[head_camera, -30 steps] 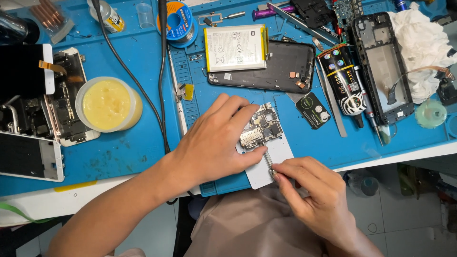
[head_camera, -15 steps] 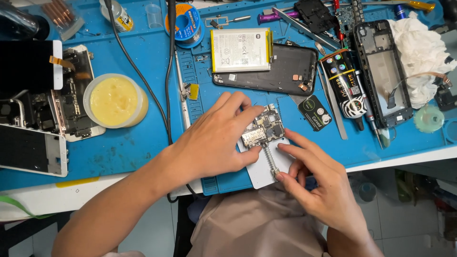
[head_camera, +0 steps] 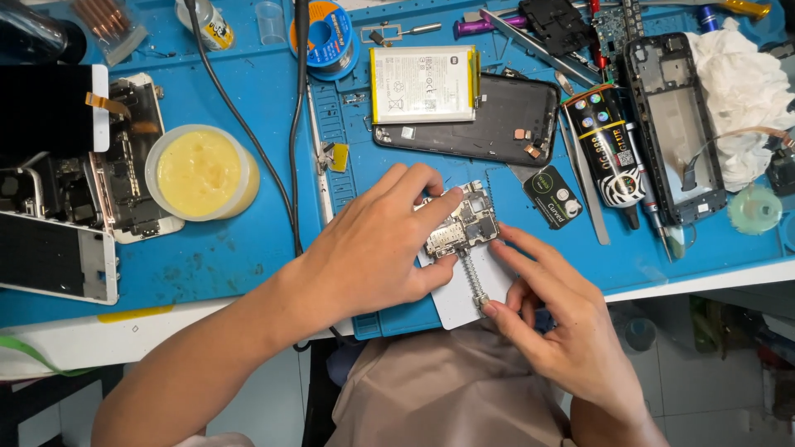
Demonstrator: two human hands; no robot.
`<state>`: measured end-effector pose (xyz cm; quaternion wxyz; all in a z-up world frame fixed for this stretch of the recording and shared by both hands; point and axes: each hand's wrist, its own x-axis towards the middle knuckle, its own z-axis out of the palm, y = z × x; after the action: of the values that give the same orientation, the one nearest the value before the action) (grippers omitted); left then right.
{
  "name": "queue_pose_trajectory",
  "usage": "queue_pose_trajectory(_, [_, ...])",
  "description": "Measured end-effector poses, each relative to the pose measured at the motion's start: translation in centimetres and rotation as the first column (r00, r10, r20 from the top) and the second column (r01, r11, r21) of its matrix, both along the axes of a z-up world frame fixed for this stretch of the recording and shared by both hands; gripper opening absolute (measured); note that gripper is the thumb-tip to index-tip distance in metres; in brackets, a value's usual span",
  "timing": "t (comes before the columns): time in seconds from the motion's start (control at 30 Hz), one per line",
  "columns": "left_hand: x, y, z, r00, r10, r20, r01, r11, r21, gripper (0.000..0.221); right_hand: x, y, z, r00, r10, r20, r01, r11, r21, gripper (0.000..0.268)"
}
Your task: Applying flux to a mobile phone motherboard using tweezers during a repair process.
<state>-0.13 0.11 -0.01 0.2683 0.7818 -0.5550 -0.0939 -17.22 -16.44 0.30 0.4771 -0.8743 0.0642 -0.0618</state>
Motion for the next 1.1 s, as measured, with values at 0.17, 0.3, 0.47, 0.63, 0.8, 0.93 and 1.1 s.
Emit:
queue_pose_trajectory(0.17, [0.0,0.0,0.2,1.000,0.014,-0.017,-0.014,1.000,-0.004,0.053,0.1,-0.1,0.0,1.000,0.014,-0.007,-0.014,1.000,-0.007,0.045])
queue_pose_trajectory(0.3, [0.0,0.0,-0.1,1.000,0.017,-0.022,-0.017,1.000,-0.024,0.051,0.1,-0.1,0.1,1.000,0.018,-0.009,-0.018,1.000,-0.020,0.045])
queue_pose_trajectory(0.47, [0.0,-0.1,-0.1,0.999,0.016,-0.035,-0.018,0.999,-0.044,0.049,-0.1,-0.1,-0.2,1.000,0.029,0.001,-0.029,0.998,-0.049,0.046])
queue_pose_trajectory(0.63, [0.2,-0.2,0.2,0.998,0.005,-0.066,-0.008,0.999,-0.047,0.048,-0.3,0.0,-0.5,0.999,0.047,0.016,-0.045,0.993,-0.110,0.046])
queue_pose_trajectory(0.8, [-0.3,-0.4,0.2,0.993,-0.009,-0.114,0.020,0.995,0.094,0.109,-0.4,0.6,-0.2,1.000,-0.010,0.029,0.013,0.993,-0.114,0.038])
queue_pose_trajectory(0.93, [-0.8,-0.7,-1.0,0.999,0.012,-0.034,-0.010,0.997,0.072,0.120,-0.6,1.2,-0.1,0.996,-0.066,0.056,0.076,0.973,-0.218,0.022])
queue_pose_trajectory(1.1, [-1.0,-0.7,-1.4,0.999,0.029,0.019,-0.028,0.998,-0.052,0.111,-0.5,1.6,-0.2,0.989,-0.037,0.140,0.064,0.980,-0.189,0.011])
